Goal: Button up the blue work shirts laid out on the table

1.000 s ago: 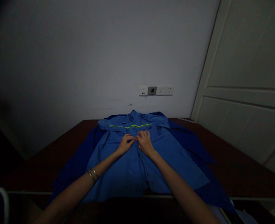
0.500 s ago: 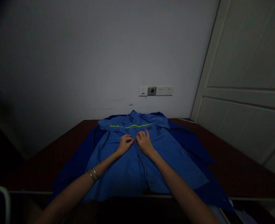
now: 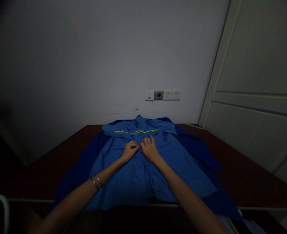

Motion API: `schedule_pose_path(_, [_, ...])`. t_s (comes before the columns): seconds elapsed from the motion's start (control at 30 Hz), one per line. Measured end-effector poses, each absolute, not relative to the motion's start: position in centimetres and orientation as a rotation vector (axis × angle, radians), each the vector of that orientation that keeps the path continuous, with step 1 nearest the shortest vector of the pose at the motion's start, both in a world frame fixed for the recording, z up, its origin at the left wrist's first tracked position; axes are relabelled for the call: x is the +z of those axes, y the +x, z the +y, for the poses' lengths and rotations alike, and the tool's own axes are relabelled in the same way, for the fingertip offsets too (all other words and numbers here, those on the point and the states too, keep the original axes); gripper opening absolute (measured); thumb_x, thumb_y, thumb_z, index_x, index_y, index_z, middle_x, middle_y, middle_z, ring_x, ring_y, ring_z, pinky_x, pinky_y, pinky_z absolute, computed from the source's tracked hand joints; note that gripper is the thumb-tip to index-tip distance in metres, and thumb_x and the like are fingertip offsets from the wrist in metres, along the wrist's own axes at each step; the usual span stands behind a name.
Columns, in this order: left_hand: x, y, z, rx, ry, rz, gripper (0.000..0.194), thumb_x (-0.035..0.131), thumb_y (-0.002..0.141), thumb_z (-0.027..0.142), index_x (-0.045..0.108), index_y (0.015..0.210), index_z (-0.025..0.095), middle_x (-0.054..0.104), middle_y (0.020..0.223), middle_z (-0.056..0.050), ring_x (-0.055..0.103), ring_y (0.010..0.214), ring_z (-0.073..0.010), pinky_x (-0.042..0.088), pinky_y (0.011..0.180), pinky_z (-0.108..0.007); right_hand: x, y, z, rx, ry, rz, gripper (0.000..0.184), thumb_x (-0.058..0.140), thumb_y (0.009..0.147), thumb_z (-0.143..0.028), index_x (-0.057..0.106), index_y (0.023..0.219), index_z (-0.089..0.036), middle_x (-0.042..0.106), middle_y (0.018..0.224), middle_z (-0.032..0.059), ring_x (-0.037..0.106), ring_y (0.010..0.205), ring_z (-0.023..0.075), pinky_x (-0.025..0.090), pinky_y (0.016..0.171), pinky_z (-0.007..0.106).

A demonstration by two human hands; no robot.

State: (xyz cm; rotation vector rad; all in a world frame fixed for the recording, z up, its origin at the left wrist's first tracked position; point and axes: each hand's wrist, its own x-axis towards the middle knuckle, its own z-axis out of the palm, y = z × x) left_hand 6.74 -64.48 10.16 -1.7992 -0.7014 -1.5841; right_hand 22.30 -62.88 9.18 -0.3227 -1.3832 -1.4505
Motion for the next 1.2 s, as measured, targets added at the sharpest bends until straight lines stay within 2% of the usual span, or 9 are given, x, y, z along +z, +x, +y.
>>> schedule_pose_path(0.2, [10.3, 6.7, -63.8, -1.697, -1.861, -0.736, 0.01, 0.06, 0.067, 0.015, 0.069, 0.065, 0.016, 0.065, 0.079, -0.005, 0.058, 0.084, -0.0156, 0.044, 0.081, -0.03, 9.2, 22.2, -63.0, -1.474, -0.306, -1.398, 0.016, 0.041, 0.083, -0.016, 0.057, 0.083, -0.013, 0.052, 0.094, 0.0098, 0.04, 0.092, 0.021, 0.021, 0.097, 0.047])
schedule_pose_path(0.3, [10.4, 6.5, -63.5, -1.694, -1.875, -0.728, 0.009, 0.06, 0.068, 0.017, 0.069, 0.068, 0.017, 0.065, 0.084, -0.005, 0.057, 0.088, -0.0166, 0.043, 0.084, -0.032, 9.4, 22.2, -62.5, -1.416, -0.269, -1.404, 0.016, 0.042, 0.083, -0.017, 0.058, 0.083, -0.015, 0.052, 0.095, 0.0092, 0.04, 0.094, 0.0208, 0.022, 0.096, 0.047])
schedule_pose_path(0.57, [10.3, 6.6, -64.0, -1.621, -1.883, -0.654, 0.012, 0.06, 0.07, 0.02, 0.07, 0.076, 0.017, 0.065, 0.088, -0.007, 0.055, 0.095, -0.0188, 0.042, 0.086, -0.034, 9.4, 23.2, -62.2, -1.123, -0.096, -1.509, 0.015, 0.047, 0.083, -0.025, 0.061, 0.085, -0.018, 0.05, 0.098, 0.0086, 0.042, 0.094, 0.0199, 0.035, 0.084, 0.038])
schedule_pose_path(0.7, [10.2, 6.6, -64.2, -1.577, -1.88, -0.615, 0.012, 0.06, 0.07, 0.019, 0.069, 0.077, 0.018, 0.066, 0.083, -0.006, 0.054, 0.095, -0.0186, 0.041, 0.087, -0.034, 9.7, 23.9, -62.2, -0.918, -0.051, -1.494, 0.018, 0.049, 0.082, -0.027, 0.06, 0.092, -0.019, 0.05, 0.094, 0.0081, 0.045, 0.091, 0.0188, 0.038, 0.079, 0.034])
schedule_pose_path(0.8, [10.1, 6.7, -65.1, -1.523, -1.897, -0.614, 0.016, 0.062, 0.068, 0.019, 0.068, 0.082, 0.018, 0.066, 0.087, -0.005, 0.053, 0.096, -0.0183, 0.04, 0.089, -0.034, 10.1, 24.7, -62.2, -0.772, -0.05, -1.424, 0.018, 0.049, 0.081, -0.027, 0.061, 0.092, -0.018, 0.051, 0.09, 0.0073, 0.048, 0.088, 0.0181, 0.04, 0.078, 0.033])
schedule_pose_path(0.9, [9.8, 6.8, -66.8, -1.413, -1.899, -0.599, 0.024, 0.063, 0.067, 0.018, 0.066, 0.09, 0.019, 0.063, 0.095, -0.005, 0.052, 0.096, -0.0176, 0.039, 0.089, -0.034, 10.3, 25.6, -62.6, -0.66, -0.058, -1.401, 0.019, 0.045, 0.082, -0.024, 0.061, 0.089, -0.016, 0.053, 0.088, 0.0071, 0.05, 0.086, 0.0172, 0.04, 0.078, 0.032])
schedule_pose_path(0.97, [9.4, 6.8, -68.2, -1.31, -1.886, -0.586, 0.022, 0.062, 0.068, 0.018, 0.066, 0.09, 0.02, 0.062, 0.097, -0.005, 0.05, 0.096, -0.0176, 0.038, 0.088, -0.034, 10.0, 26.1, -63.4, -0.595, -0.067, -1.446, 0.018, 0.044, 0.081, -0.021, 0.061, 0.086, -0.015, 0.056, 0.085, 0.0064, 0.052, 0.082, 0.0159, 0.041, 0.076, 0.03])
schedule_pose_path(1.07, [8.4, 6.9, -70.1, -1.107, -1.896, -0.598, 0.013, 0.06, 0.071, 0.022, 0.067, 0.082, 0.02, 0.061, 0.093, -0.005, 0.049, 0.093, -0.018, 0.038, 0.085, -0.033, 8.7, 26.7, -65.2, -0.513, -0.189, -1.631, 0.016, 0.047, 0.076, -0.02, 0.061, 0.081, -0.015, 0.06, 0.077, 0.0036, 0.054, 0.072, 0.0134, 0.041, 0.068, 0.024])
schedule_pose_path(1.2, [6.9, 6.8, -71.7, -0.754, -1.99, -0.667, 0.015, 0.06, 0.073, 0.029, 0.066, 0.085, 0.02, 0.061, 0.084, -0.003, 0.051, 0.086, -0.0166, 0.036, 0.084, -0.031, 5.7, 26.9, -68.2, -0.503, -0.474, -1.885, 0.015, 0.05, 0.074, -0.026, 0.063, 0.077, -0.019, 0.062, 0.07, 0.0007, 0.055, 0.063, 0.0116, 0.036, 0.056, 0.02])
